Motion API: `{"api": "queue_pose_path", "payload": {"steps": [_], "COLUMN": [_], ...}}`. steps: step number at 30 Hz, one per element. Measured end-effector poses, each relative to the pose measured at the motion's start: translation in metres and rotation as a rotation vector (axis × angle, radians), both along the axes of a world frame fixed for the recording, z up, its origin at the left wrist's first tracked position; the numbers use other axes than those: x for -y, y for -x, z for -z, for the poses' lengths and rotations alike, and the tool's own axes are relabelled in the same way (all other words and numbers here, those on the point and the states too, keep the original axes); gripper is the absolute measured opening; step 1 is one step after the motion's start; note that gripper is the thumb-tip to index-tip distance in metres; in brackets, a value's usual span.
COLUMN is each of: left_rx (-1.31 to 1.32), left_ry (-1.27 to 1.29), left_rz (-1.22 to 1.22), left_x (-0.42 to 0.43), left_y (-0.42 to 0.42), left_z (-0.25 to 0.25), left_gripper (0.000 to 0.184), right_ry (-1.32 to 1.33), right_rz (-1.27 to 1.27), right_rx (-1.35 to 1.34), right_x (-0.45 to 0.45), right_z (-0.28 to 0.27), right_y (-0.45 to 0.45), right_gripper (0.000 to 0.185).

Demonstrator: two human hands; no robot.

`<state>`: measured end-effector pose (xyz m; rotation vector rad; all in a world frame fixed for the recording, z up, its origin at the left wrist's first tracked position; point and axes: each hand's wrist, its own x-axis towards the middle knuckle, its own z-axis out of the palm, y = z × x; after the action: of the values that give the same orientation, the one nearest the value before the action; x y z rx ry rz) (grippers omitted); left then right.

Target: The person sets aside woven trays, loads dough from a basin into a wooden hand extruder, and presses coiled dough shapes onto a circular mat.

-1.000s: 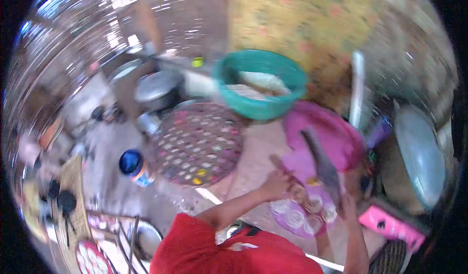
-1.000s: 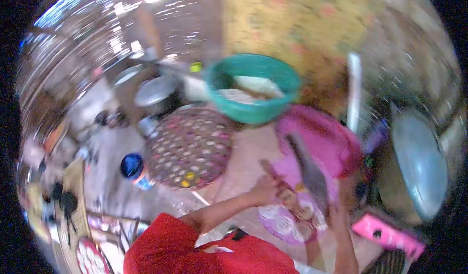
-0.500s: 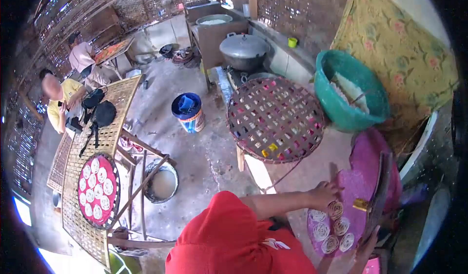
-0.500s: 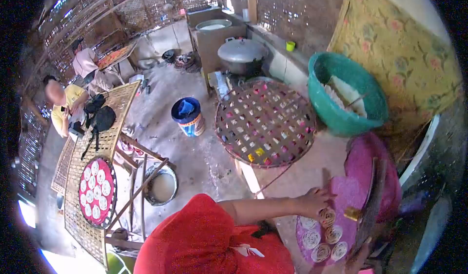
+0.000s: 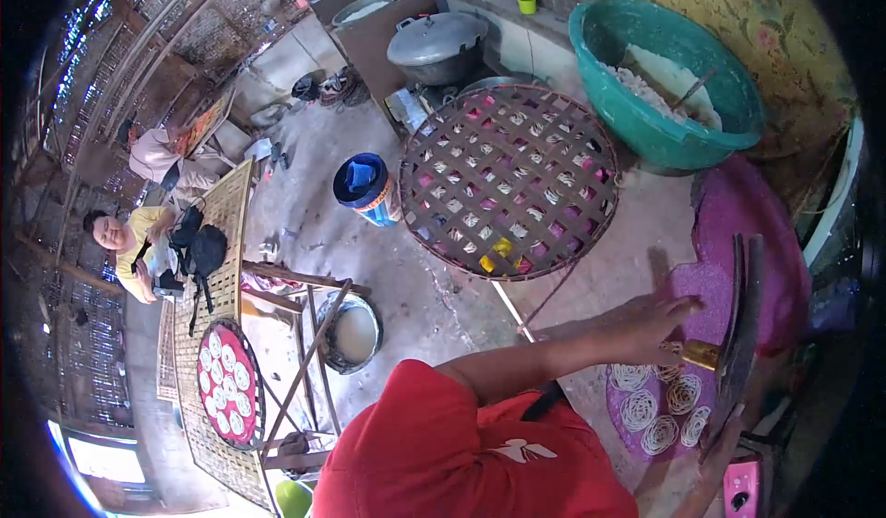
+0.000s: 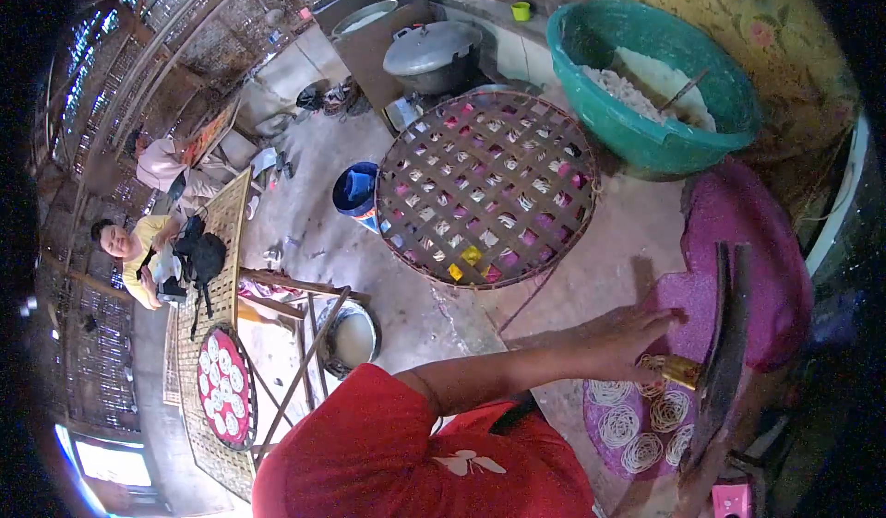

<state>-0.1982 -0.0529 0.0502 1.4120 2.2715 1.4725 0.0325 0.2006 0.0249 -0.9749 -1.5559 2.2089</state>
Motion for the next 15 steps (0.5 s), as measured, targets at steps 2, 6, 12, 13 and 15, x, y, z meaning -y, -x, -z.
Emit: {"api": "queue_pose_path", "payload": {"steps": [2, 6, 12, 13, 15], "left_rx": [0.077, 0.538, 0.335, 0.321, 0.138], "left_ry": [-0.059, 0.393, 0.060, 0.061, -0.087], "left_rz": [0.067, 0.464, 0.413, 0.416, 0.416], "left_x": [0.003, 0.018, 0.012, 0.003, -0.020], "left_y": [0.005, -0.013, -0.032, -0.037, -0.045], "left_z": [-0.042, -0.028, -0.017, -0.011, 0.000], "left_gripper": [0.055, 0.056, 0.058, 0.058, 0.050], "right_ry": [-0.212, -0.932, -0.854, -0.862, -1.066], "right_rz": [-0.064, -0.465, -0.911, -0.902, -0.594], "right_rx": [0.036, 0.159, 0.022, 0.013, 0.048], "right_x": [0.017, 0.049, 0.039, 0.033, 0.030], "right_z": [-0.011, -0.055, -0.105, -0.100, -0.090], "right_y": [0.005, 0.027, 0.066, 0.060, 0.056], "right_gripper": [0.046, 0.067, 0.067, 0.067, 0.055]}}
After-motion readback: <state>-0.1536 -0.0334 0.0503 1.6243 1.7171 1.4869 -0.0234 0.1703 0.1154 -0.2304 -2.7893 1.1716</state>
